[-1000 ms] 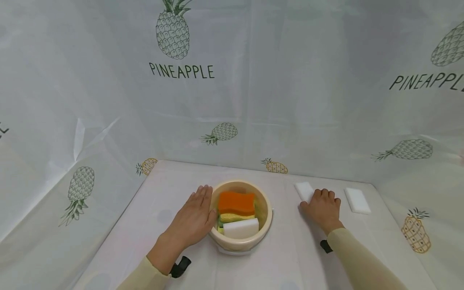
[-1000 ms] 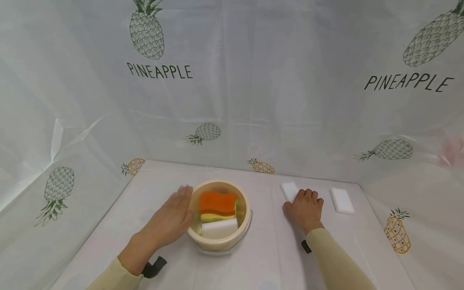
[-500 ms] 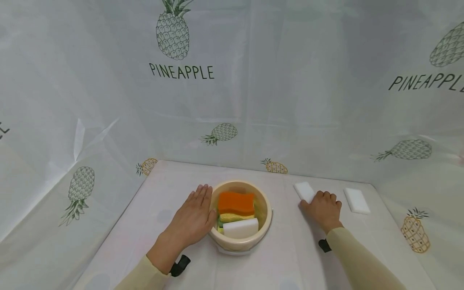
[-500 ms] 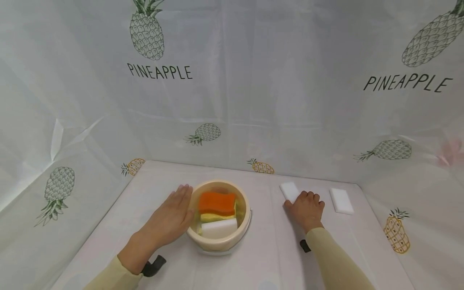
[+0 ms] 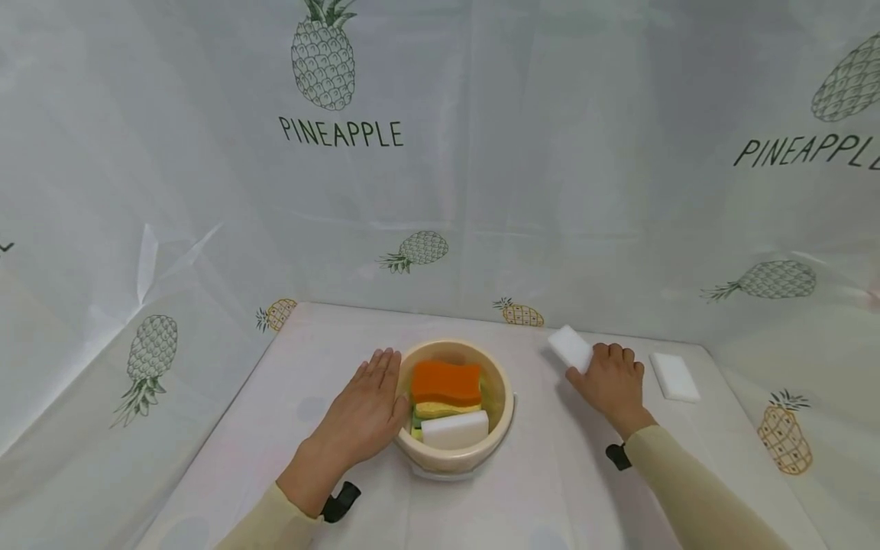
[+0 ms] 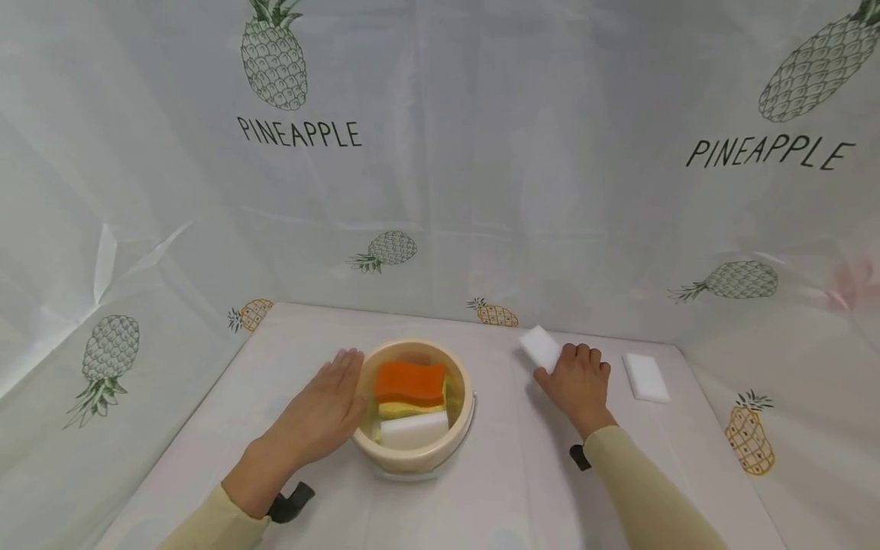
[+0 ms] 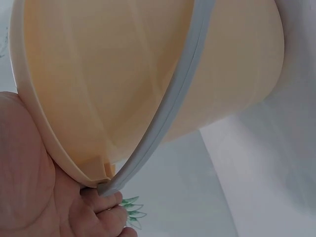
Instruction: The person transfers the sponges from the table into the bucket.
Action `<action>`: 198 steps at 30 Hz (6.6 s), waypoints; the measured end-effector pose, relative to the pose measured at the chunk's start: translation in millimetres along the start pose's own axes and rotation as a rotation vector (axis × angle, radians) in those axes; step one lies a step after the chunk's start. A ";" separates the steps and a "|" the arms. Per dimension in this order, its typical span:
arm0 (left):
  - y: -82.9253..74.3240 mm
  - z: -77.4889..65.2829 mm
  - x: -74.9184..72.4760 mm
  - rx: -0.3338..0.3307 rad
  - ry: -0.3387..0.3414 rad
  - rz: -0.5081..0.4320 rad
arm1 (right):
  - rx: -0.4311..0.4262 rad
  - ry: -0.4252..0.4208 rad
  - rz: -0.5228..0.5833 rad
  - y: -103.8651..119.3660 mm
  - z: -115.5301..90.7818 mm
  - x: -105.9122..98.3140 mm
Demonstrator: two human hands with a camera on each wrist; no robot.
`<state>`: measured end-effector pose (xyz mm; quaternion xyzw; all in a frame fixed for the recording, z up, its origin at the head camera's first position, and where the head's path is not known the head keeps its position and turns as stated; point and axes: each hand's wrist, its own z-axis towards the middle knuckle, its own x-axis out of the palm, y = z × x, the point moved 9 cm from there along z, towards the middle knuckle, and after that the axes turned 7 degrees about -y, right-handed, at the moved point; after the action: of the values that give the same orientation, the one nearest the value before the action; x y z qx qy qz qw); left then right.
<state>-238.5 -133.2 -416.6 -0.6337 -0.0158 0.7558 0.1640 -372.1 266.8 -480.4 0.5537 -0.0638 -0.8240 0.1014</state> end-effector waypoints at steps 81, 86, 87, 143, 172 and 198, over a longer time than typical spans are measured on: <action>-0.2 1.1 1.4 0.014 -0.028 -0.061 | -0.637 0.122 0.121 238.3 -38.9 -56.5; -0.4 0.4 1.2 0.012 -0.030 -0.067 | -0.637 0.104 0.124 237.7 -39.9 -59.5; -0.4 0.4 1.2 0.013 -0.030 -0.069 | -0.635 0.098 0.124 237.4 -40.1 -60.6; 3.3 0.0 3.8 0.003 -0.001 -0.096 | -0.028 -0.098 -0.190 -115.5 -24.1 -27.1; -1.3 -1.2 0.7 0.009 -0.018 -0.082 | 0.127 0.034 -0.208 -174.3 -29.5 -18.1; -0.2 -0.1 1.6 0.009 -0.018 -0.061 | -0.004 0.006 -0.162 -117.5 -20.8 -3.1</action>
<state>-238.7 -132.6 -418.1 -0.6254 -0.0330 0.7561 0.1898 -363.0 381.7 -511.1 0.5595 -0.0170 -0.8279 0.0356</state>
